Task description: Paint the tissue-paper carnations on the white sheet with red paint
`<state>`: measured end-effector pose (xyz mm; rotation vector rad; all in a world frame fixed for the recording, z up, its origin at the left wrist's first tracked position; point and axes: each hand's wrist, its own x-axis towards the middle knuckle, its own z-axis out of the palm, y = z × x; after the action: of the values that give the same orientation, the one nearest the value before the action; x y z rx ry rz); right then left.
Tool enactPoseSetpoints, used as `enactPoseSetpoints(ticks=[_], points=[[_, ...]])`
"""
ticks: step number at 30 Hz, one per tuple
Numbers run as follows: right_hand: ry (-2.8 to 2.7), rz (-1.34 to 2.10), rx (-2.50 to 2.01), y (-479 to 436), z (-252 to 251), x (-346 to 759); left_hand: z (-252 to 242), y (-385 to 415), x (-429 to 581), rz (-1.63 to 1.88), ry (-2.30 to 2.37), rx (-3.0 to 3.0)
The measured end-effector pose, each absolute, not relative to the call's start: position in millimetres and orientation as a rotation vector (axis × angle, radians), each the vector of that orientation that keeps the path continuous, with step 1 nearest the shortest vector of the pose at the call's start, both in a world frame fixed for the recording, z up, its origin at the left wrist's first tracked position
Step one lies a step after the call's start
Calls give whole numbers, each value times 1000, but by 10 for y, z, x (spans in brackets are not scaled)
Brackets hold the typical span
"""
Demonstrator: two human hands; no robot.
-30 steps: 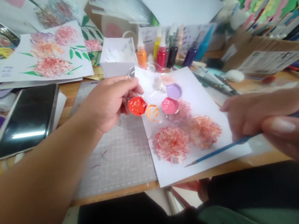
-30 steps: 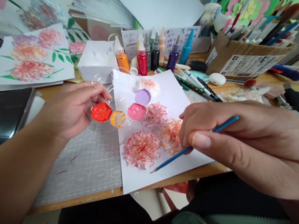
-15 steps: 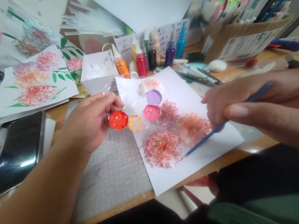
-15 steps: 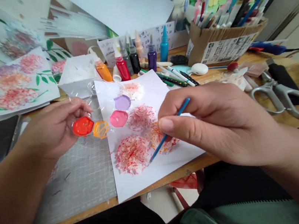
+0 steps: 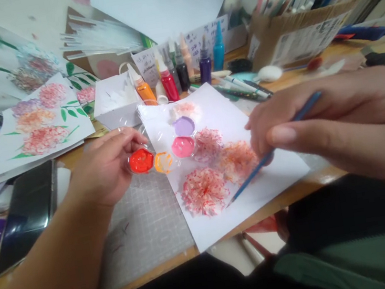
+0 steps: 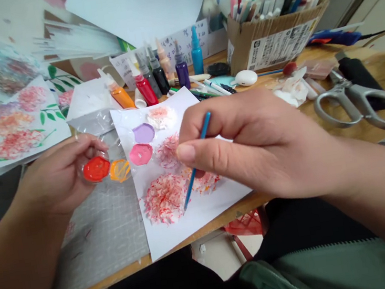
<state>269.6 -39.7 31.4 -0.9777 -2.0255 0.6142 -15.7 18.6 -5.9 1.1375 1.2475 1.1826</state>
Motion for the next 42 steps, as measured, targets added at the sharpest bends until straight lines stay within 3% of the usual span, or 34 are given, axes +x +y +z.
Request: enactPoseSetpoints(ticks=[4,17,42], points=[[-2155,566,-846,-349,316,2678,-64,189,-170,1173,1275,1134],[-1973,510,-1069,-386,334,2729,-34,201,-140,1182,1373,1103],[-1861,587,-1035,-309,368,2731,9,192,-109,1166,1459,1065]])
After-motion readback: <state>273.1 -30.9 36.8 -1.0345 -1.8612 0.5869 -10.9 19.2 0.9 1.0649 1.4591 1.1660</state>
